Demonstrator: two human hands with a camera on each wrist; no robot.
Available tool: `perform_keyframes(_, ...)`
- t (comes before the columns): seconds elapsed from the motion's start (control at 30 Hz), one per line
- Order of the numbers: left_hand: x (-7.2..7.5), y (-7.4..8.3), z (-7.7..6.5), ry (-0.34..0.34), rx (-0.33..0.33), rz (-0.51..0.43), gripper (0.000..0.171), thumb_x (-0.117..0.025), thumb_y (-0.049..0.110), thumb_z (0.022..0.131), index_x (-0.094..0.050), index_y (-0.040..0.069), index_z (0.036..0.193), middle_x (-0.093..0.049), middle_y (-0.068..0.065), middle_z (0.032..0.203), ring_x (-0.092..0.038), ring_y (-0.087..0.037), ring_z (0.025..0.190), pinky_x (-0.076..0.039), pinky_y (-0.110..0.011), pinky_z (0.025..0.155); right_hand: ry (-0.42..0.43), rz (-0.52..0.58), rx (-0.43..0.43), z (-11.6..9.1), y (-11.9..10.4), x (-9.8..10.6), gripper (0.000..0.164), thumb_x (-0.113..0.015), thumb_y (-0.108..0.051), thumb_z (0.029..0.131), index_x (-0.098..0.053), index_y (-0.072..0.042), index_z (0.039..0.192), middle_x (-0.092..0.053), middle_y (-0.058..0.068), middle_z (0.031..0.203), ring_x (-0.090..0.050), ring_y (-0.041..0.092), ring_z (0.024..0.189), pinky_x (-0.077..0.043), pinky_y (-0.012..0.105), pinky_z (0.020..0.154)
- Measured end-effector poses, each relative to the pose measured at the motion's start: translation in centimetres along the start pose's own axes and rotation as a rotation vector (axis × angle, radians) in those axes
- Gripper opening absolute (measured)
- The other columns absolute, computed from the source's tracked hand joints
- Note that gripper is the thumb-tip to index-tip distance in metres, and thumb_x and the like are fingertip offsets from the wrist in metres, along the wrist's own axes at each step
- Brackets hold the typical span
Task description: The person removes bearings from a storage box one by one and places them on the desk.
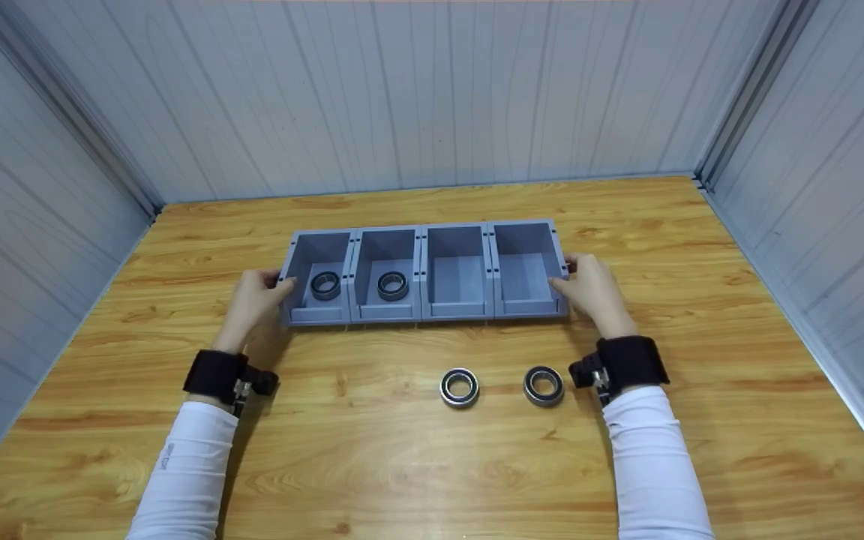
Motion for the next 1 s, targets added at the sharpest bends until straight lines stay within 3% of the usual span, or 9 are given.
perform_keyframes(0.13, 0.0, 0.0, 0.0, -0.008, 0.008, -0.002, 0.03, -0.057, 0.015, 0.082, -0.062, -0.003, 0.106, -0.062, -0.014, 0.098, -0.056, -0.02, 0.084, -0.046, -0.032, 0.075, -0.022, 0.024, -0.012, 0.3, 0.3, -0.2, 0.058, -0.059, -0.023, 0.085, -0.037, 0.013, 0.125, -0.05, 0.032, 0.109, -0.051, 0.04, 0.095, -0.043, 0.048, 0.079)
perform_keyframes(0.4, 0.1, 0.2, 0.0, 0.034, -0.036, 0.054, 0.03, -0.058, 0.016, 0.08, -0.064, -0.001, 0.105, -0.064, -0.013, 0.088, -0.053, -0.018, 0.071, -0.045, -0.033, 0.067, -0.017, 0.041, 0.008, 1.1, 0.5, -0.6, 0.054, -0.058, -0.016, 0.084, -0.037, 0.013, 0.125, -0.054, 0.032, 0.103, -0.054, 0.038, 0.091, -0.046, 0.044, 0.075)
perform_keyframes(0.53, 0.2, 0.2, 0.0, 0.034, -0.028, 0.046, 0.031, -0.058, 0.016, 0.081, -0.063, -0.001, 0.106, -0.064, -0.013, 0.088, -0.053, -0.018, 0.069, -0.045, -0.031, 0.065, -0.014, 0.037, 0.019, 1.3, 0.5, -0.8, 0.052, -0.057, -0.015, 0.085, -0.038, 0.014, 0.124, -0.054, 0.032, 0.101, -0.054, 0.038, 0.088, -0.046, 0.045, 0.074)
perform_keyframes(1.0, 0.2, 0.1, -0.1, 0.022, 0.0, 0.032, 0.032, -0.058, 0.016, 0.081, -0.062, 0.0, 0.109, -0.064, -0.013, 0.094, -0.054, -0.019, 0.078, -0.046, -0.032, 0.073, -0.009, 0.086, 0.029, 1.9, 0.8, -1.2, 0.048, -0.054, -0.009, 0.085, -0.037, 0.015, 0.124, -0.053, 0.033, 0.101, -0.055, 0.036, 0.085, -0.047, 0.043, 0.074)
Point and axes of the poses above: each hand's wrist, its own z-axis towards the middle knuckle, its own x-axis out of the back of the hand, y = z × x, the point moved 4 cm from there along z, towards the middle knuckle
